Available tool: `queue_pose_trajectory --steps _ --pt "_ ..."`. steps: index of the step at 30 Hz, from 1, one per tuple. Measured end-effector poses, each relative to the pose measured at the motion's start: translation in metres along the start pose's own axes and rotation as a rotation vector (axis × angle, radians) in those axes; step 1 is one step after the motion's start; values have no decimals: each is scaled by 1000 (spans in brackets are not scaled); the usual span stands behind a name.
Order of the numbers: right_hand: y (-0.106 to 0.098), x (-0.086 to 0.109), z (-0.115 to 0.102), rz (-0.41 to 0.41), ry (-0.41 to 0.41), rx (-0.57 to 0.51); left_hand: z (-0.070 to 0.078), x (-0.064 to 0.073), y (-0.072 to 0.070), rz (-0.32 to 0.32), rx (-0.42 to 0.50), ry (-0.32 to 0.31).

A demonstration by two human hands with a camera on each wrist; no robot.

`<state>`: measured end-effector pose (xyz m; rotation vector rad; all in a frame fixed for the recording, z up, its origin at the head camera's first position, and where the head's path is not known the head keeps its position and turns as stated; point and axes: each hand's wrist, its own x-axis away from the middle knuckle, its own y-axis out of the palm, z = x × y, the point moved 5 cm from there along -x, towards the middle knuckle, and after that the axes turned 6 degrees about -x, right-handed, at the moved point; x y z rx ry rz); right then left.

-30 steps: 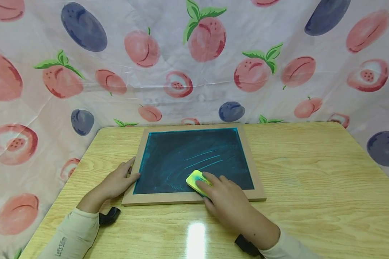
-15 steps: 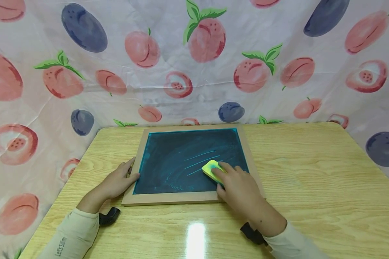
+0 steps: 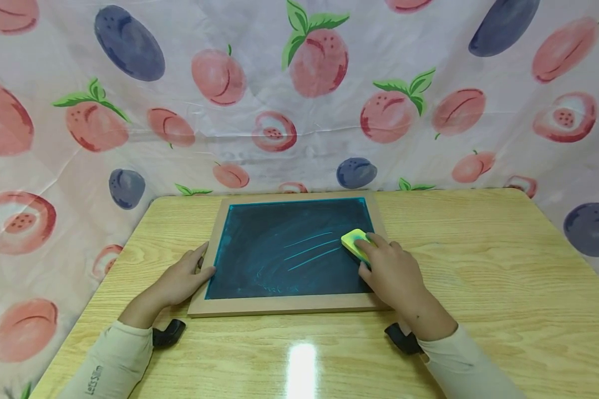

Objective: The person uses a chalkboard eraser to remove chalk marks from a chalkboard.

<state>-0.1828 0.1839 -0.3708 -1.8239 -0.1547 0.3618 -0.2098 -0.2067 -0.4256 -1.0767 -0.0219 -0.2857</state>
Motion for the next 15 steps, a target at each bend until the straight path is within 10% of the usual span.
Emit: queue_pose_trajectory --steps 15 --pt "2 0 -7 60 -92 66 0 1 0 -15 17 -8"
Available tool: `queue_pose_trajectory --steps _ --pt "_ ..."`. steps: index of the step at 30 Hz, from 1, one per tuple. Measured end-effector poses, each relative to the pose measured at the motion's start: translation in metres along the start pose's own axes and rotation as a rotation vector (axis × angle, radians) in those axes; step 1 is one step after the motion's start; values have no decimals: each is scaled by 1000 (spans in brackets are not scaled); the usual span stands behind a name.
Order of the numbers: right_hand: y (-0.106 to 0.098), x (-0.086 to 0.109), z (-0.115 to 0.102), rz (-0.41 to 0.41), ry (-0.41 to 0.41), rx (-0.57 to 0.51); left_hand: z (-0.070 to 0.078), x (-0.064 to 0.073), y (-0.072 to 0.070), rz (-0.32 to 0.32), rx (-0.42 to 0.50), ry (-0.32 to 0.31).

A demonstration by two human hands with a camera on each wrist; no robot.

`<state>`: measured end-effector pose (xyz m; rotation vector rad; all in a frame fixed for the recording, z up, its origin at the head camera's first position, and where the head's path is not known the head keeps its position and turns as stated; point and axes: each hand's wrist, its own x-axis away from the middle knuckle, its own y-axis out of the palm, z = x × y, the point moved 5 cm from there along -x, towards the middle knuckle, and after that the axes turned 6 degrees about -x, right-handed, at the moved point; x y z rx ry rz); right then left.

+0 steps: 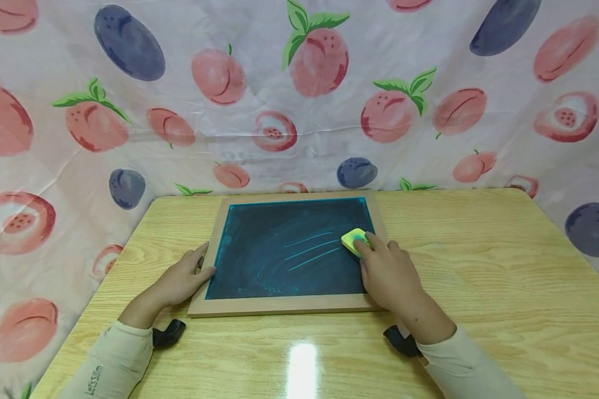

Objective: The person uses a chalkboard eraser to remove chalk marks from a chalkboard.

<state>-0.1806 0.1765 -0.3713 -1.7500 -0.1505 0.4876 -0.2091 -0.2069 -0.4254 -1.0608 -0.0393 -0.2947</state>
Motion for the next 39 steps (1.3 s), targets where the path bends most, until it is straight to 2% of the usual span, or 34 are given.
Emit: queue_pose_trajectory --steps 9,23,32,39 --pt "8 3 -26 10 -90 19 0 1 0 -1 9 -11" --pt "21 20 -80 -103 -164 -64 0 0 1 13 -14 -1" --pt "21 23 -85 -111 -180 -74 -1 -1 2 -4 21 -10" --pt "21 20 -80 -117 -139 -70 -1 0 1 -17 -3 -25"
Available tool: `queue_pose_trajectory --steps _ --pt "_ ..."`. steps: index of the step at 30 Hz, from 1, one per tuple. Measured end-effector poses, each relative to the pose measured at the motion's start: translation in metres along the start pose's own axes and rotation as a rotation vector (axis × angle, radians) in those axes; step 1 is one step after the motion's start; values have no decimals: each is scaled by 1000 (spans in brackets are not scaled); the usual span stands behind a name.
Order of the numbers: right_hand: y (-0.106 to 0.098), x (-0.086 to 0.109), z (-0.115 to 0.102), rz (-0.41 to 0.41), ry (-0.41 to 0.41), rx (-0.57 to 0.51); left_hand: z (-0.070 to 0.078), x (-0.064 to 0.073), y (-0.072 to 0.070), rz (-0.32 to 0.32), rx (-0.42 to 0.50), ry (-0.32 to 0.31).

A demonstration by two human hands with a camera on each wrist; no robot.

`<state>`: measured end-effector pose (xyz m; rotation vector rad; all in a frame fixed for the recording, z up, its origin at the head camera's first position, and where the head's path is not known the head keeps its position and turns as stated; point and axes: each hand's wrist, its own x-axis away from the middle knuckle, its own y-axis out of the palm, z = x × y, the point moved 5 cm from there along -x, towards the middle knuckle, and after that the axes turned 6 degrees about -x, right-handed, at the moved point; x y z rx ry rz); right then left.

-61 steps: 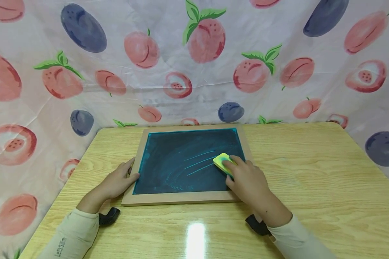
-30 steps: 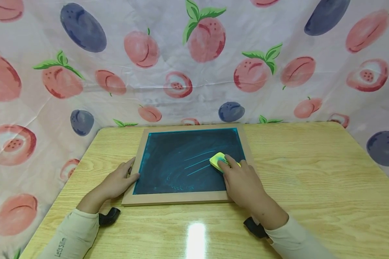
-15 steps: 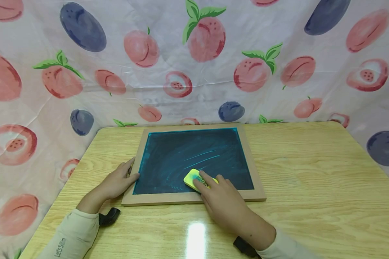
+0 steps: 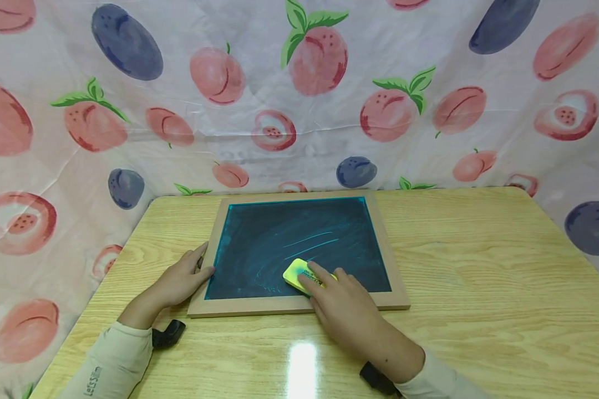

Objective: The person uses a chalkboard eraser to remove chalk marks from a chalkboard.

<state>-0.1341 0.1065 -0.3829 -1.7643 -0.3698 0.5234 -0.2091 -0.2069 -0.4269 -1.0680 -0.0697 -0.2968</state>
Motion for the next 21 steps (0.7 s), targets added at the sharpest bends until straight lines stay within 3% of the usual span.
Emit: queue_pose_trajectory --steps 10,21 --pt "-12 -6 36 139 29 90 2 2 -2 4 11 5" --pt "-21 -7 76 152 136 69 3 2 -2 12 7 12"
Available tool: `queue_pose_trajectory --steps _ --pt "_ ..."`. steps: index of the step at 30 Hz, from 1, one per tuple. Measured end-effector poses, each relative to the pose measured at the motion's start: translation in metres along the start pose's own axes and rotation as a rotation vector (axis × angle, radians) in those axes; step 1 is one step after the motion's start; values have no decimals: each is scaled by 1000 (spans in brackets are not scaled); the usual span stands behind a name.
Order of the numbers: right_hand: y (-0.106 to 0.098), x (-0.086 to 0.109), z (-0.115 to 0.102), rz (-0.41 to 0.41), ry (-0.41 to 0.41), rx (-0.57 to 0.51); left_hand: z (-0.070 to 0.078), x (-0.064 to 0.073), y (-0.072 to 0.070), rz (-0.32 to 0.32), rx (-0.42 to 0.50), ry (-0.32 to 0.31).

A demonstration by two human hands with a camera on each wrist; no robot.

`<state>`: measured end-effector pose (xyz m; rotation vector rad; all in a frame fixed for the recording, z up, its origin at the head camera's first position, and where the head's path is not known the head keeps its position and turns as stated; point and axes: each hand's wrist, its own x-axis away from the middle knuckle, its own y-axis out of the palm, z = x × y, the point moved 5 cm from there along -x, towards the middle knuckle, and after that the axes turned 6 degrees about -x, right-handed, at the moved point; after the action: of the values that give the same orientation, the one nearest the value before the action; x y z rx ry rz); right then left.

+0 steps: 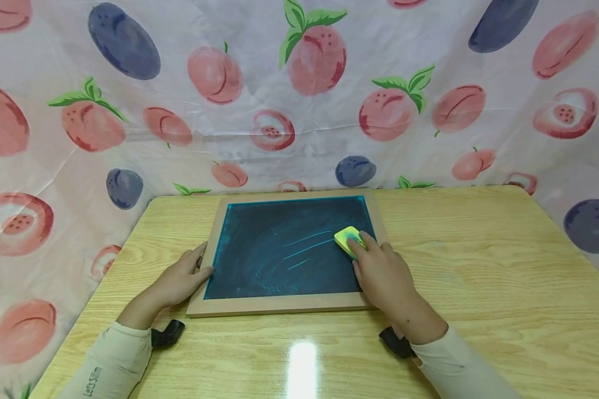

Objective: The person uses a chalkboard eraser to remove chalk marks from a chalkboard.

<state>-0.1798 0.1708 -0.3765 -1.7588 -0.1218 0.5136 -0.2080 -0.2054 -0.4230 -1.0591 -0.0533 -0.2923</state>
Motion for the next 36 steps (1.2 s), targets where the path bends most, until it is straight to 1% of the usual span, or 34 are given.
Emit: queue_pose_trajectory --steps 5,11,16,21,25,29,32,34,36 --pt "0 -1 1 0 9 -9 -1 0 0 -1 -5 -3" --pt "2 0 -2 -21 17 -12 -2 0 1 0 -12 -6" --pt "3 0 -8 -13 -9 5 -2 1 1 -2 -8 -11" --pt "6 1 -17 -3 -51 22 -3 1 2 2 -4 -4" --pt "10 3 -28 6 -102 49 -3 0 3 3 -6 -3" --pt "12 6 -45 10 -158 57 -4 -1 4 -1 -6 -6" --pt "14 9 -59 -6 -182 22 -4 -1 4 1 -5 -6" --pt "16 11 -68 -27 -178 -7 -4 -1 4 3 -1 -7" --pt "18 13 -77 -51 -193 -27 -4 0 4 4 5 -6"
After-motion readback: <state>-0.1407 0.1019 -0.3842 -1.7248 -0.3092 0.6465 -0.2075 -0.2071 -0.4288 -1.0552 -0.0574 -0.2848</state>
